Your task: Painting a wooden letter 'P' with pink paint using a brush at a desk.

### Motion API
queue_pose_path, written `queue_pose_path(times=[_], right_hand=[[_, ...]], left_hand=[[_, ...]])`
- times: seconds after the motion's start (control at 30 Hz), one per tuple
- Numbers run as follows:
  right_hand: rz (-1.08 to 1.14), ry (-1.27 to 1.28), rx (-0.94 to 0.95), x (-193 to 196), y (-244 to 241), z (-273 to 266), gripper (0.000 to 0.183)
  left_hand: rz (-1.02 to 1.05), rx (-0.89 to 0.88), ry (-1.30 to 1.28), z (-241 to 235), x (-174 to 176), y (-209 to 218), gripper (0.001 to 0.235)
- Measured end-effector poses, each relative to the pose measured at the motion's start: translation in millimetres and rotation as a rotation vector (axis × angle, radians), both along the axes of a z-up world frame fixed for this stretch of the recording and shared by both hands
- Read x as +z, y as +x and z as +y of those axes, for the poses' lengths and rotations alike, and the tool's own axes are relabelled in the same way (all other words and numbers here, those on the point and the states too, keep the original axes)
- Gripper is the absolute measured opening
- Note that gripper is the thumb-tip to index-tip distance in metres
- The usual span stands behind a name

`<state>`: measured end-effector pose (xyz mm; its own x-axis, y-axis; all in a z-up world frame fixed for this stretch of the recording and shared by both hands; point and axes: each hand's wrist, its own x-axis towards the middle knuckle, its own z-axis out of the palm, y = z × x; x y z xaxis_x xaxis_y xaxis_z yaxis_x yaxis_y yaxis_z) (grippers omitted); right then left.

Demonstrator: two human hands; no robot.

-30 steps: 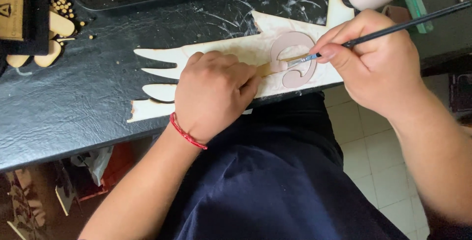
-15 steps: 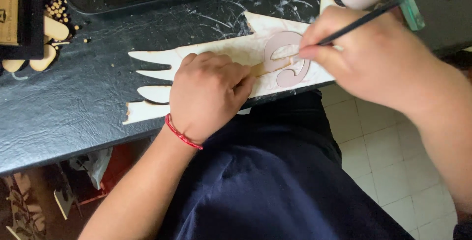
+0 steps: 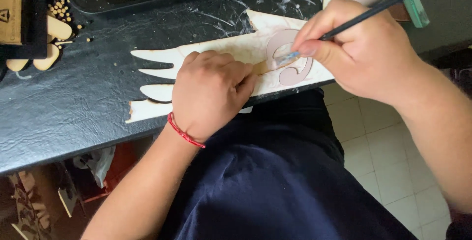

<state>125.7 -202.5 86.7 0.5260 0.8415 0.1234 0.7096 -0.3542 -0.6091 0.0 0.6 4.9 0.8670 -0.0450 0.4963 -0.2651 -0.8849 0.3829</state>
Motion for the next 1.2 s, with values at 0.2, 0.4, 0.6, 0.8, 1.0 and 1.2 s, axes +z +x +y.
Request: queue_pose_path(times=[0.2, 0.4, 0.6, 0.8, 1.0, 1.2], right_hand=[[-0.049, -0.110, 0.005, 0.9, 16.1, -21.4, 0.013], [0.026, 0.068, 0.050, 7.5, 1.1, -2.2, 0.012], [-0.242, -0.091, 0.084, 1.2, 12.4, -7.1, 0.012], [0.017, 0.097, -0.011, -2.3, -1.9, -2.1, 0.014], [-0.145, -0.009, -0.028, -10.5, 12.4, -23.6, 0.016], [-0.057, 0.135, -0.101, 20.6, 17.9, -39.8, 0.031]], left_hand=[[0.007, -0.009, -0.014, 0.1, 2.0, -0.5, 0.029], [0.011, -0.009, 0.005, 0.6, 0.7, 0.0, 0.028], [0.014, -0.011, -0.005, 0.5, 0.3, -0.4, 0.028], [0.024, 0.004, 0.011, -0.2, 1.1, -0.2, 0.026], [0.027, -0.004, -0.012, -0.3, 1.6, 0.3, 0.028], [0.029, 0.003, -0.013, -0.7, 6.9, 0.5, 0.027]])
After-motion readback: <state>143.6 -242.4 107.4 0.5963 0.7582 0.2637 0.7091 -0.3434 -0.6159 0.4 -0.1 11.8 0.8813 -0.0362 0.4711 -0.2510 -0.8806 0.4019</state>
